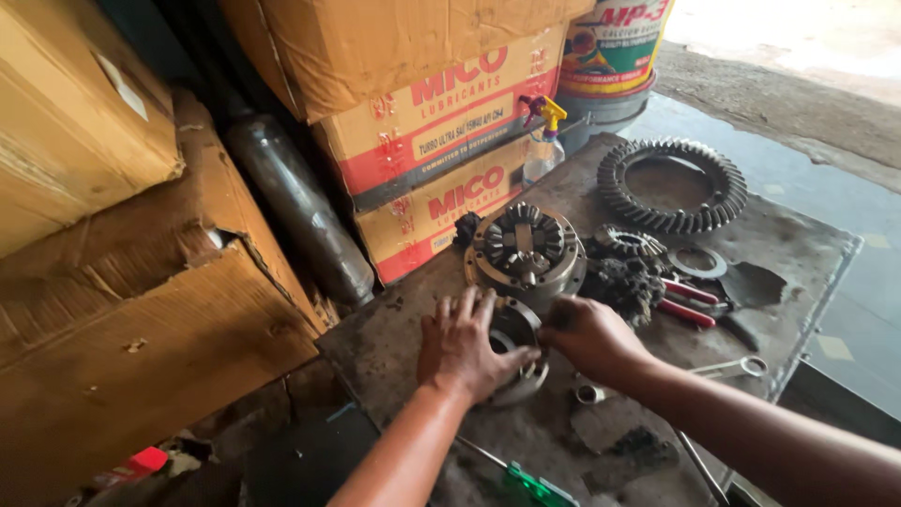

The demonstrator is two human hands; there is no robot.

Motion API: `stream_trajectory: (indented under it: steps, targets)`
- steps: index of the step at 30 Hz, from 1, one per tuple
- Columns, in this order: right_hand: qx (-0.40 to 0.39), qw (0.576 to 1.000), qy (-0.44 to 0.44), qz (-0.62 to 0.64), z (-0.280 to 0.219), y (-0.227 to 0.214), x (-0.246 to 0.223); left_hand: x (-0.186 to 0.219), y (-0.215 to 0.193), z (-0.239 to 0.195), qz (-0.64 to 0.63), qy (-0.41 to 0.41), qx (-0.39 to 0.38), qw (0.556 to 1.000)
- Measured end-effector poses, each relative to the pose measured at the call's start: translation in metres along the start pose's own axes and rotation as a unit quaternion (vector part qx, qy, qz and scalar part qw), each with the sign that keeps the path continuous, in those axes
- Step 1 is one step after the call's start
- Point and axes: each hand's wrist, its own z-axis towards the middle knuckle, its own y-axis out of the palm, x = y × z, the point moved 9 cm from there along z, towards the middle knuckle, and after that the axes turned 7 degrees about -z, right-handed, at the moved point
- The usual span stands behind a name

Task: The person places various gear components and a bearing into a differential housing before sliding a shaft through the assembly by hand.

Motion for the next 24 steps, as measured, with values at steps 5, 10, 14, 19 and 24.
stream_trajectory:
  steps: [5, 10, 14, 19, 24]
  targets:
    - [0.048, 0.997, -0.028, 0.060, 0.019, -0.008, -0.019, 0.004, -0.004, 0.000, -0.004, -0.006, -0.012, 1.000]
    - [-0.004, 0.998, 0.024, 0.059, -0.008, -0.003, -0.008, 0.005, -0.003, -0.004, 0.003, 0.004, 0.016, 1.000]
    - [0.037, 0.996, 0.034, 0.075, 0.007, -0.003, -0.010, 0.002, 0.001, 0.000, 0.000, -0.014, 0.017, 1.000]
    - [0.072, 0.993, 0.004, 0.090, -0.015, -0.001, -0.008, 0.001, -0.002, -0.002, -0.006, 0.002, 0.040, 0.999]
    - [0.012, 0.986, 0.107, 0.129, -0.011, 0.012, 0.007, -0.007, 0.008, 0.002, -0.007, -0.047, 0.046, 0.998]
